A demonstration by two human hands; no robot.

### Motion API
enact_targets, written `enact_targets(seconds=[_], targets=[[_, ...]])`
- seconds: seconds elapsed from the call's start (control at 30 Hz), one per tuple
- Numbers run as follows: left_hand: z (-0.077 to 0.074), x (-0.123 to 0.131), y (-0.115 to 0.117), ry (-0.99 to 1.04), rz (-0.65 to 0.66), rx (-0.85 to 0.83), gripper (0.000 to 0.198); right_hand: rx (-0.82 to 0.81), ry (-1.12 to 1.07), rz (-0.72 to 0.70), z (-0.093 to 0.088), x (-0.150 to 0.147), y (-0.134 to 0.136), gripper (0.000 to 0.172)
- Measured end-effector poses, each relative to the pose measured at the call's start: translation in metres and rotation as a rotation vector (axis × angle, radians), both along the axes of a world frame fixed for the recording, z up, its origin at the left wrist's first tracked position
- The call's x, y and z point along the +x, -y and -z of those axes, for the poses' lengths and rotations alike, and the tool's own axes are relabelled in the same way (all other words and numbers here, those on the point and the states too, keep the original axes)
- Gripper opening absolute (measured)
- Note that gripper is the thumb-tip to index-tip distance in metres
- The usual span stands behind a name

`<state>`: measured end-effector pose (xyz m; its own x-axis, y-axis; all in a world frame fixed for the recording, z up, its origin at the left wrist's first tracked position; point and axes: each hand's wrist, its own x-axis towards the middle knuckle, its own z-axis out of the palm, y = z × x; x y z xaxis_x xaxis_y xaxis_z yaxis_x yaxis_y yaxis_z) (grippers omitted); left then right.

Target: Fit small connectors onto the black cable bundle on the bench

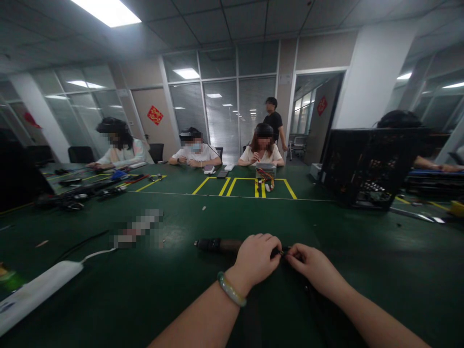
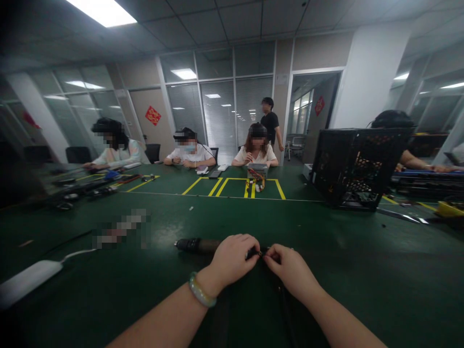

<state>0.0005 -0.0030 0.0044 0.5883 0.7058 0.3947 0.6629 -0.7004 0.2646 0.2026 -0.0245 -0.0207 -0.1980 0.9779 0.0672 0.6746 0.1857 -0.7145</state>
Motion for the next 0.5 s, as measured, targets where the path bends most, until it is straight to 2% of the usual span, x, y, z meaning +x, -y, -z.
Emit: enact_targets(seconds=[0.5], targets=[[0.0007, -0.0013, -0.0017, -0.082, 0.029, 0.021, 0.011, -0.011, -0.005, -0.015, 0.0017, 0.0005, -0.0013, 0.018]])
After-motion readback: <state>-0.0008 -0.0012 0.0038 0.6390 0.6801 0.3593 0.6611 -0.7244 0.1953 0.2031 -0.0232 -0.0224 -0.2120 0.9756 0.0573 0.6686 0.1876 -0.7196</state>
